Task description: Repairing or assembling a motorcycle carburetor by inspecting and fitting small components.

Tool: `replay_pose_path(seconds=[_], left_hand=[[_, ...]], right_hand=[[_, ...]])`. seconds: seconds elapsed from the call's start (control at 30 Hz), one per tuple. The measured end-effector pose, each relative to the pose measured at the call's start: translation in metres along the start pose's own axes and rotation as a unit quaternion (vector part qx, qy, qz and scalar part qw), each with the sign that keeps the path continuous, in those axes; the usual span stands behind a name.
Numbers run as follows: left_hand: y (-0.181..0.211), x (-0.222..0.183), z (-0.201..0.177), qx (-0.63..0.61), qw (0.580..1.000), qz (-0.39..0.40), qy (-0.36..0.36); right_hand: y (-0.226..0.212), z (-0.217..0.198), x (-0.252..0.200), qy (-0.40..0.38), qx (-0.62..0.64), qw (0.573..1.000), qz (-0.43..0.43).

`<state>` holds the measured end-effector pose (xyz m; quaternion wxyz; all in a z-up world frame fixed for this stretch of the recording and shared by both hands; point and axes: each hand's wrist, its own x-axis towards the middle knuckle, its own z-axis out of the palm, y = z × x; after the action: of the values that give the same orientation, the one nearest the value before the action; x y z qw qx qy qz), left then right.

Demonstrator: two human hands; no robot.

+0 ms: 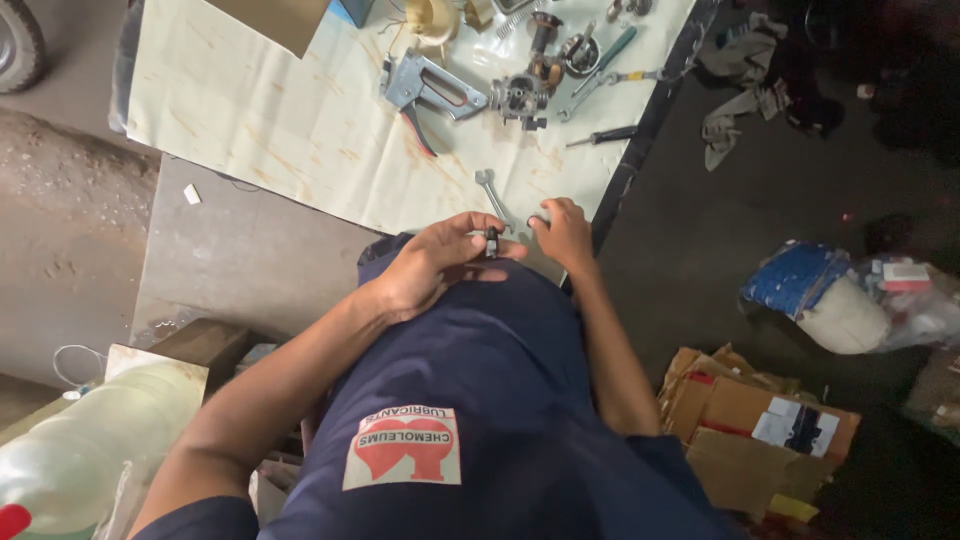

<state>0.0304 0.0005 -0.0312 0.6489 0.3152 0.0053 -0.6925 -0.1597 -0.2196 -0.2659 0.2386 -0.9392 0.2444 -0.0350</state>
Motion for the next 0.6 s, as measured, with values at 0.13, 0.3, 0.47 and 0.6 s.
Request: replay_pose_path(seconds=[0.13,0.3,0.47,0.6], left_hand=[[-0.012,0.003,-0.005,0.077,0.994,0.076,-0.008],[-0.004,0.005,0.011,0.406,0.886,0.222,0.018],[0.007,-0.008,0.027,0.566,0.769,0.296,0.013],[0.017,-0.016,0.037,0.662,0.659,0.355,-0.047]], right_hand=[[-0.054,-0.072,0.003,-0.031,0.160,0.983,0.079],[-0.130,-0.154,-0.014,-0.180,0.619,0.764,0.027],[-0.149,-0.166,-0.035,-0.234,0.574,0.782,0.069],[-0.159,-0.180,-0.041,-0.272,0.578,0.768,0.041]])
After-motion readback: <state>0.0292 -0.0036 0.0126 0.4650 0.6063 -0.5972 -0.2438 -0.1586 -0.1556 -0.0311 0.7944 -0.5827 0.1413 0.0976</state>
